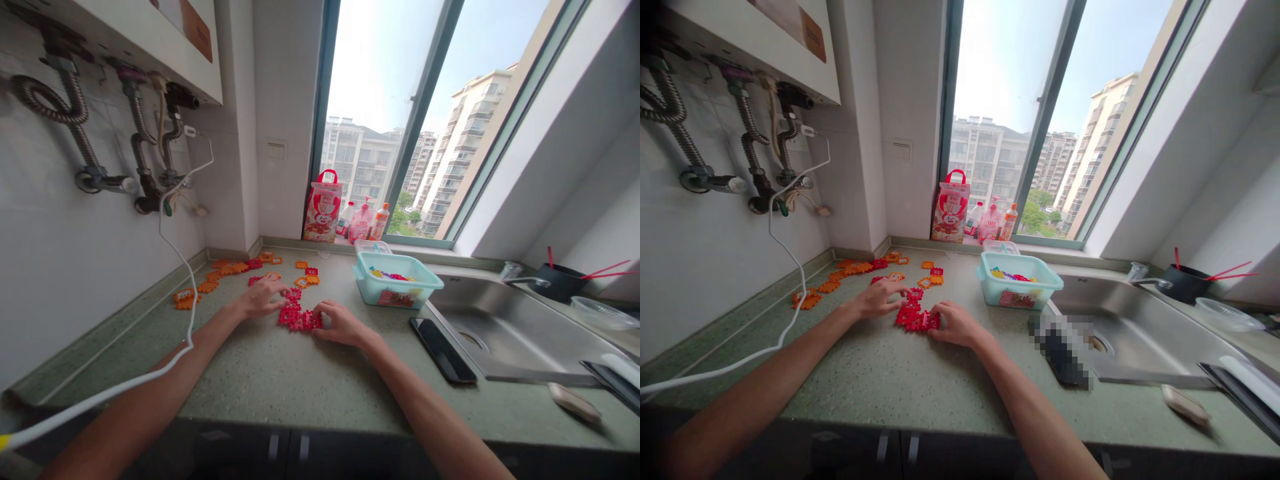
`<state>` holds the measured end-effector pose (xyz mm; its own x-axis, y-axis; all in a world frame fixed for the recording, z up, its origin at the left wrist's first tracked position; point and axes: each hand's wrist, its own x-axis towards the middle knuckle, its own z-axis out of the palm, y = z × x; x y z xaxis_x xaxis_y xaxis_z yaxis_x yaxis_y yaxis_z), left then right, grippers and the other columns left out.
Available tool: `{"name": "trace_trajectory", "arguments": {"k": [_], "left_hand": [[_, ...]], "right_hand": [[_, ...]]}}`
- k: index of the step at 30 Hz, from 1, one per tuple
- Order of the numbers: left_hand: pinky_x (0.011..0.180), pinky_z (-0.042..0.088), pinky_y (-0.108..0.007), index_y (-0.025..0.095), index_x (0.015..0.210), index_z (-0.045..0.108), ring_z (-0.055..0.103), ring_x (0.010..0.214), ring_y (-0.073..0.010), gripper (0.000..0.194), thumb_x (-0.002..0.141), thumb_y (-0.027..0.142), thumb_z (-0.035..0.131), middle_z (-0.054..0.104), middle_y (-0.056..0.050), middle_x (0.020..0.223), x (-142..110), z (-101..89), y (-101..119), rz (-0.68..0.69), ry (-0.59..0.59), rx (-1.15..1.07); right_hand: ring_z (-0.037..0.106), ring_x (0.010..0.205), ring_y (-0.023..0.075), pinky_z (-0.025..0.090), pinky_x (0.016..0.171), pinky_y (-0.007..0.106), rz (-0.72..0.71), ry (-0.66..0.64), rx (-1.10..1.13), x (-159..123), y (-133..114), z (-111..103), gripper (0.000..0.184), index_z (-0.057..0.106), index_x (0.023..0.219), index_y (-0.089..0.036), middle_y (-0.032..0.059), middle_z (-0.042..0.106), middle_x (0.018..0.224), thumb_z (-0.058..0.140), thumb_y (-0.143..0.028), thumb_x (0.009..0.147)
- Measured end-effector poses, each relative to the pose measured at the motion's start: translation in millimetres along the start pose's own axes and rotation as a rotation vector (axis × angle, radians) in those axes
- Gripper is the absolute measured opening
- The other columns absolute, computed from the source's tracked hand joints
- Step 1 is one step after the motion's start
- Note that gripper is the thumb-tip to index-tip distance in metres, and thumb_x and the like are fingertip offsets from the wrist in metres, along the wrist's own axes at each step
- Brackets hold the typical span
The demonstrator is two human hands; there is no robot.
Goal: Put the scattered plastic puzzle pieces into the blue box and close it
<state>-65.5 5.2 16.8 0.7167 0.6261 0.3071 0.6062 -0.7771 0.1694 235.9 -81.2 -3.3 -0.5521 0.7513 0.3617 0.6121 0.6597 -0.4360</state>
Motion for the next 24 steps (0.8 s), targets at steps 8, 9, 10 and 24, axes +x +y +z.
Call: {"name": "trace_trajectory", "arguments": {"k": [8,9,10,24], "left_hand": [[0.092,0.049,-0.035,0.026,0.106,0.079,0.065,0.098,-0.0232,0.03,0.089,0.05,0.073,0.071,-0.006,0.103,-3,-2.9,23,0.14,-0.083,-0.102],[0.092,0.049,-0.034,0.026,0.107,0.079,0.065,0.098,-0.0231,0.031,0.09,0.051,0.072,0.07,-0.007,0.105,-3,-1.3,24,0.133,-0.09,-0.114],[0.092,0.049,-0.034,0.026,0.108,0.079,0.066,0.098,-0.023,0.032,0.091,0.051,0.071,0.07,-0.007,0.107,-2,0.1,26,0.126,-0.096,-0.129],[0.095,0.05,-0.037,0.024,0.106,0.077,0.065,0.102,-0.0247,0.023,0.092,0.035,0.063,0.071,-0.008,0.107,-2,-2.0,31,0.056,-0.062,-0.076]], "right_hand": [[0.067,0.1,0.0248,0.053,0.092,0.038,-0.054,0.237,0.007,2,-4,-8,0.027,0.069,0.111,-0.024,0.008,0.072,0.111,0.078,-0.028,0.086],[0.067,0.104,0.0252,0.053,0.095,0.039,-0.075,0.268,0.021,3,-6,-9,0.028,0.068,0.115,-0.024,0.0088,0.072,0.114,0.076,-0.029,0.088],[0.067,0.107,0.0254,0.052,0.097,0.04,-0.097,0.281,0.033,3,-9,-9,0.029,0.068,0.118,-0.025,0.0092,0.071,0.117,0.074,-0.029,0.09],[0.07,0.095,0.0259,0.053,0.088,0.036,-0.126,-0.01,-0.107,9,-20,6,0.032,0.073,0.109,-0.024,0.0066,0.076,0.099,0.087,-0.031,0.08]]}}
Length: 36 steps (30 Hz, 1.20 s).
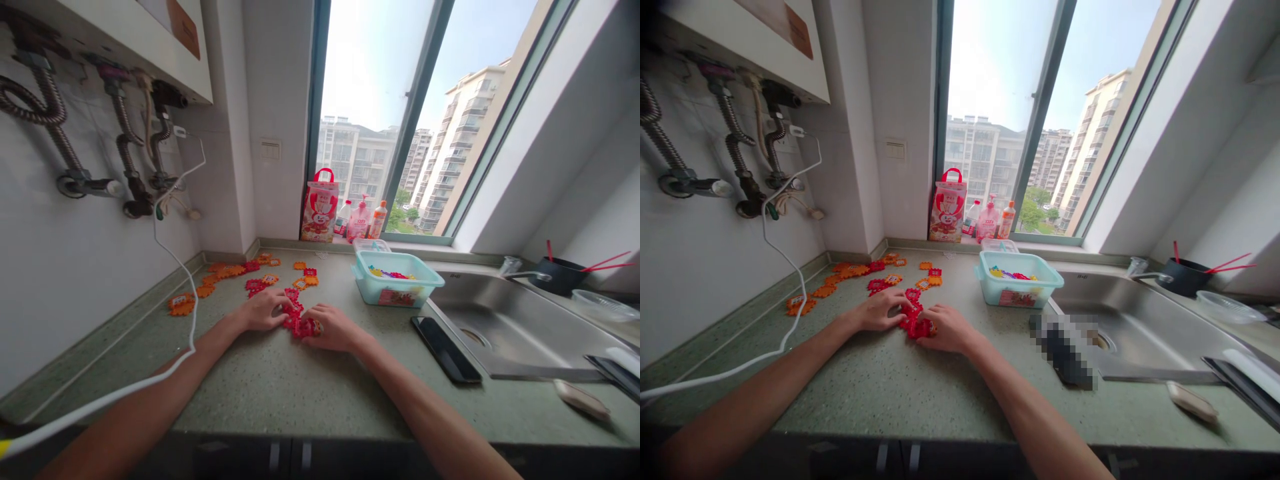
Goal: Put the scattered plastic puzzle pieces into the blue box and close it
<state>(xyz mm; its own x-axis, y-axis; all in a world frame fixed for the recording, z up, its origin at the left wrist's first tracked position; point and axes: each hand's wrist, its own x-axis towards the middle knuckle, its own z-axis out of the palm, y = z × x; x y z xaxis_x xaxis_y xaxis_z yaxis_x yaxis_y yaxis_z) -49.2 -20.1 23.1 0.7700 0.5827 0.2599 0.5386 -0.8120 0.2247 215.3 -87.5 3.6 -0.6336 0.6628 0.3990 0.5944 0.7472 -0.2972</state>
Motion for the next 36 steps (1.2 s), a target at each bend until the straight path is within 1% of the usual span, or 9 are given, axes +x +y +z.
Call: {"name": "trace_trajectory", "arguments": {"k": [4,7,11,14,19,25,31,33,36], "left_hand": [[0.092,0.051,-0.038,0.023,0.099,0.074,0.065,0.099,-0.0254,0.019,0.09,0.033,0.061,0.071,-0.009,0.105,0,-1.0,-6,-0.059,0.041,0.066],[0.093,0.051,-0.038,0.023,0.102,0.074,0.065,0.101,-0.0259,0.021,0.092,0.035,0.059,0.07,-0.009,0.107,0,1.0,-11,-0.076,0.057,0.073],[0.093,0.052,-0.039,0.024,0.104,0.073,0.065,0.1,-0.0257,0.023,0.093,0.037,0.058,0.069,-0.009,0.108,1,5.2,-17,-0.096,0.045,0.04],[0.096,0.051,-0.039,0.024,0.105,0.073,0.065,0.102,-0.026,0.024,0.093,0.038,0.059,0.069,-0.009,0.108,2,8.3,-20,-0.102,0.046,0.005],[0.097,0.051,-0.038,0.023,0.104,0.073,0.064,0.104,-0.0255,0.024,0.094,0.039,0.058,0.069,-0.009,0.11,2,11.9,-25,-0.102,0.055,-0.025],[0.095,0.052,-0.038,0.024,0.106,0.074,0.064,0.1,-0.0252,0.028,0.094,0.043,0.058,0.069,-0.009,0.11,2,12.5,-27,-0.117,0.05,-0.046],[0.098,0.051,-0.039,0.025,0.108,0.074,0.064,0.105,-0.0259,0.028,0.095,0.044,0.057,0.069,-0.009,0.113,3,12.4,-27,-0.112,0.039,-0.048],[0.1,0.05,-0.039,0.025,0.109,0.073,0.064,0.109,-0.0265,0.029,0.096,0.045,0.058,0.07,-0.009,0.113,3,12.1,-25,-0.109,0.032,-0.026],[0.1,0.049,-0.04,0.024,0.11,0.073,0.064,0.11,-0.0278,0.036,0.096,0.054,0.061,0.07,-0.009,0.115,5,11.7,-21,-0.131,0.027,0.018]], "right_hand": [[0.069,0.101,0.0263,0.05,0.094,0.038,-0.071,0.031,-0.047,3,-2,2,0.032,0.073,0.111,-0.028,0.0056,0.078,0.107,0.084,-0.03,0.081],[0.067,0.109,0.0283,0.044,0.104,0.044,-0.064,0.201,-0.1,4,3,-17,0.03,0.072,0.116,-0.029,0.0071,0.076,0.119,0.078,-0.031,0.086],[0.06,0.12,0.0334,0.031,0.115,0.054,0.269,0.702,-0.306,-16,31,-73,0.025,0.072,0.119,-0.028,0.0113,0.07,0.132,0.067,-0.034,0.095],[0.057,0.121,0.0352,0.029,0.114,0.055,0.517,0.929,-0.524,-49,65,-113,0.032,0.07,0.122,-0.023,0.0141,0.069,0.132,0.061,-0.042,0.098],[0.058,0.108,0.0326,0.033,0.104,0.048,0.8,0.983,-0.702,-93,113,-136,0.038,0.07,0.121,-0.02,0.0152,0.073,0.116,0.054,-0.047,0.099],[0.057,0.109,0.0353,0.037,0.1,0.054,0.993,0.938,-0.669,-109,132,-135,0.041,0.077,0.108,-0.021,0.0165,0.074,0.109,0.057,-0.054,0.095],[0.048,0.134,0.036,0.034,0.113,0.057,0.653,0.903,-0.639,-78,102,-125,0.034,0.074,0.119,-0.022,0.0155,0.063,0.139,0.053,-0.041,0.101],[0.053,0.131,0.0338,0.039,0.113,0.053,0.427,0.764,-0.479,-54,80,-103,0.03,0.073,0.122,-0.024,0.0136,0.065,0.138,0.055,-0.037,0.102],[0.062,0.123,0.0305,0.044,0.11,0.048,0.049,0.366,-0.202,-21,45,-55,0.032,0.071,0.13,-0.031,0.0099,0.067,0.138,0.067,-0.038,0.099]]}}
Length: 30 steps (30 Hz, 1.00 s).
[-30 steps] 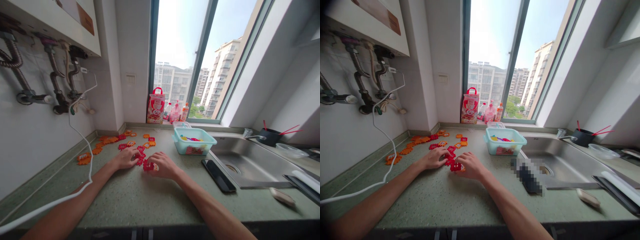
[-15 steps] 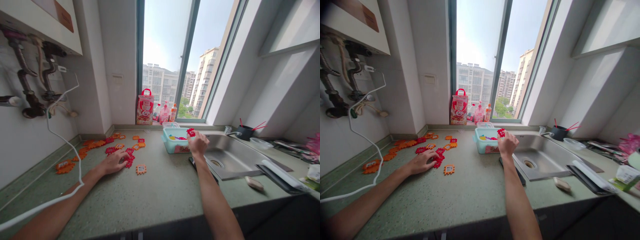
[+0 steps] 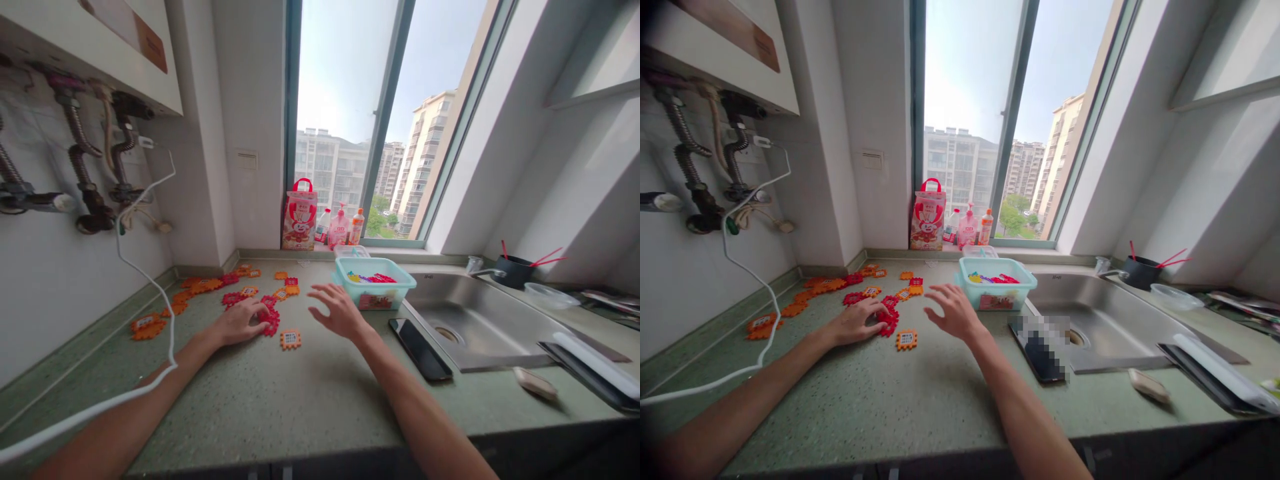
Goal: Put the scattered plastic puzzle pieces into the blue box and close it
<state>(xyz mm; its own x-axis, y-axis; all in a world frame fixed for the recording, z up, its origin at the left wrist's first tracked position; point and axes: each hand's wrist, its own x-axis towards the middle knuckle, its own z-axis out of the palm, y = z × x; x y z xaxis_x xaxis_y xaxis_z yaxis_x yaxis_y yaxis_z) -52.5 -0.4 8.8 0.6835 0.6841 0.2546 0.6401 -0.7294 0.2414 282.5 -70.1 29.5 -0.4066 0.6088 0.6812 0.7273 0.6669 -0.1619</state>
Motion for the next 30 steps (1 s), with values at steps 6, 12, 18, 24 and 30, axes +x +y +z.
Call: {"name": "trace_trajectory", "arguments": {"k": [6,12,18,24,30], "left_hand": [[0.097,0.049,-0.039,0.025,0.112,0.075,0.065,0.107,-0.0263,0.044,0.102,0.06,0.051,0.072,-0.008,0.11,0,-0.1,12,0.007,0.001,-0.065],[0.097,0.053,-0.036,0.024,0.129,0.07,0.068,0.107,-0.0232,0.037,0.096,0.031,0.055,0.074,-0.007,0.116,-2,5.8,15,0.019,0.031,-0.24],[0.106,0.052,-0.038,0.022,0.131,0.068,0.068,0.117,-0.0248,0.051,0.081,0.018,0.064,0.073,-0.008,0.126,-6,8.4,20,0.169,0.025,-0.234],[0.106,0.051,-0.036,0.026,0.132,0.065,0.068,0.115,-0.0241,0.053,0.08,0.018,0.067,0.073,-0.005,0.126,-9,4.3,49,0.296,-0.034,-0.191],[0.109,0.05,-0.036,0.026,0.135,0.065,0.068,0.118,-0.0229,0.049,0.087,0.021,0.064,0.073,-0.005,0.128,-9,2.7,47,0.28,-0.018,-0.143]], "right_hand": [[0.06,0.131,0.0338,0.048,0.108,0.052,-0.121,-0.295,0.146,4,-41,57,0.049,0.065,0.142,-0.033,0.0126,0.061,0.149,0.072,-0.052,0.096],[0.065,0.124,0.0305,0.051,0.106,0.047,-0.033,-0.31,0.206,3,-32,59,0.025,0.078,0.116,-0.028,0.0123,0.069,0.138,0.07,-0.045,0.1],[0.07,0.098,0.025,0.051,0.09,0.034,0.119,-0.338,0.19,4,-28,53,0.026,0.074,0.1,-0.02,0.0076,0.077,0.099,0.084,-0.041,0.087],[0.069,0.092,0.022,0.049,0.085,0.031,0.197,-0.331,0.199,6,-25,49,0.016,0.075,0.091,-0.02,0.0047,0.077,0.09,0.084,-0.031,0.086],[0.07,0.094,0.0223,0.049,0.087,0.031,0.185,-0.32,0.196,6,-20,50,0.017,0.079,0.093,-0.023,0.0042,0.079,0.094,0.088,-0.034,0.084]]}}
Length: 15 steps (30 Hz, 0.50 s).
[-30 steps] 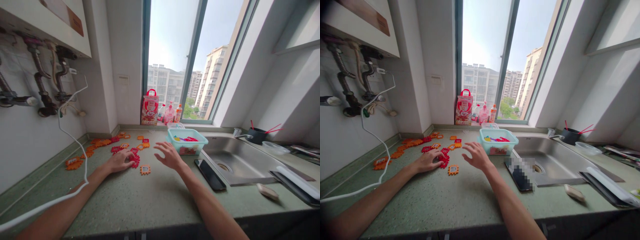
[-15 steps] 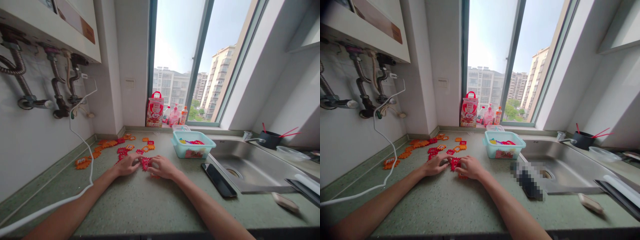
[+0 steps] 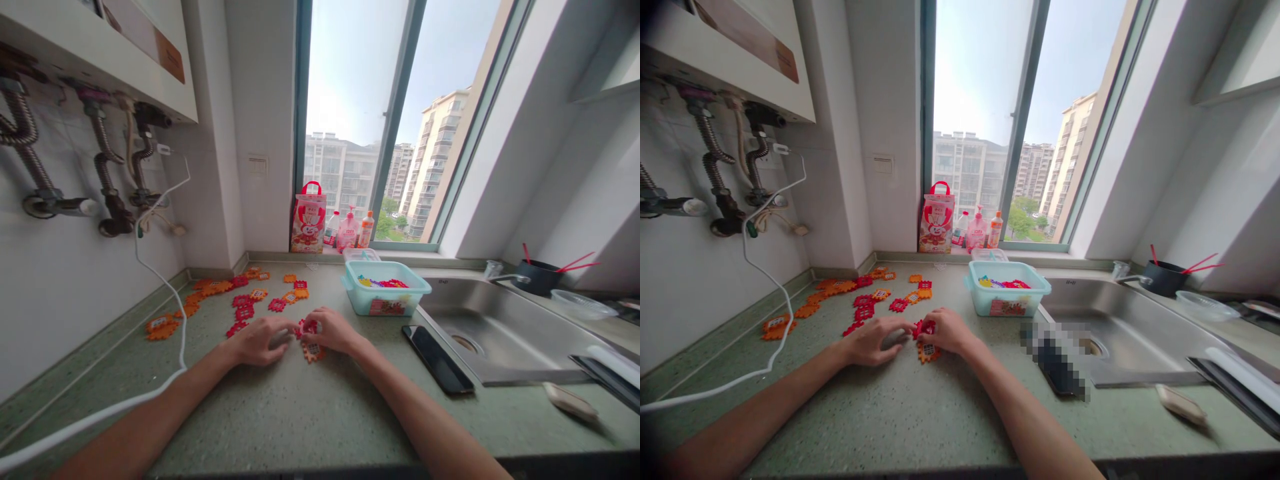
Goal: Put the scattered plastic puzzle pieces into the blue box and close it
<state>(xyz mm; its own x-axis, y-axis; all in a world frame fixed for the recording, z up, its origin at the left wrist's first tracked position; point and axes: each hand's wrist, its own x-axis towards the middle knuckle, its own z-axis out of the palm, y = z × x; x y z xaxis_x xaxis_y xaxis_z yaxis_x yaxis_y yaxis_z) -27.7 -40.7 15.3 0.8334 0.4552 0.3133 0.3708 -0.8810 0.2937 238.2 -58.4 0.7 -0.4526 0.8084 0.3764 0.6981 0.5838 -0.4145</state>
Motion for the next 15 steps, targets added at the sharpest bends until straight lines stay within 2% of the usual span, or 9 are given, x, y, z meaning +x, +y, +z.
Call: {"name": "trace_trajectory", "arguments": {"k": [4,7,9,11,15], "left_hand": [[0.123,0.036,-0.045,0.021,0.141,0.064,0.056,0.138,-0.0274,0.048,0.094,0.03,0.06,0.066,-0.012,0.143,0,-0.6,-26,-0.181,0.086,0.191],[0.129,0.022,-0.055,0.015,0.156,0.05,0.036,0.155,-0.0335,0.066,0.099,0.048,0.053,0.043,-0.017,0.165,-3,1.2,-45,-0.405,0.009,0.278],[0.129,0.018,-0.06,0.015,0.162,0.042,0.028,0.159,-0.0346,0.073,0.101,0.056,0.046,0.033,-0.017,0.17,-4,2.3,-50,-0.502,-0.065,0.278],[0.129,0.016,-0.06,0.017,0.162,0.042,0.028,0.159,-0.0336,0.071,0.103,0.055,0.043,0.035,-0.015,0.17,-4,1.9,-51,-0.523,-0.088,0.283],[0.128,0.018,-0.059,0.02,0.151,0.056,0.039,0.153,-0.0332,0.059,0.101,0.05,0.048,0.049,-0.015,0.161,-2,-2.0,-46,-0.485,-0.044,0.321]], "right_hand": [[0.07,0.09,0.0214,0.049,0.082,0.029,0.029,-0.023,-0.063,1,-1,-2,0.019,0.079,0.093,-0.023,0.0039,0.079,0.093,0.087,-0.038,0.084],[0.07,0.085,0.0221,0.047,0.077,0.03,0.027,-0.022,-0.211,1,-3,-4,0.021,0.078,0.089,-0.023,0.0055,0.078,0.089,0.084,-0.044,0.084],[0.07,0.083,0.0227,0.045,0.077,0.032,0.012,-0.011,-0.311,0,-4,-5,0.024,0.077,0.086,-0.023,0.0063,0.078,0.087,0.081,-0.047,0.086],[0.07,0.082,0.0229,0.044,0.077,0.032,-0.001,-0.005,-0.382,-1,-5,-6,0.027,0.076,0.083,-0.023,0.0068,0.077,0.084,0.079,-0.05,0.086],[0.069,0.082,0.0227,0.043,0.08,0.033,-0.033,0.036,-0.441,-1,-4,-12,0.03,0.073,0.084,-0.023,0.0062,0.077,0.083,0.079,-0.052,0.086]]}}
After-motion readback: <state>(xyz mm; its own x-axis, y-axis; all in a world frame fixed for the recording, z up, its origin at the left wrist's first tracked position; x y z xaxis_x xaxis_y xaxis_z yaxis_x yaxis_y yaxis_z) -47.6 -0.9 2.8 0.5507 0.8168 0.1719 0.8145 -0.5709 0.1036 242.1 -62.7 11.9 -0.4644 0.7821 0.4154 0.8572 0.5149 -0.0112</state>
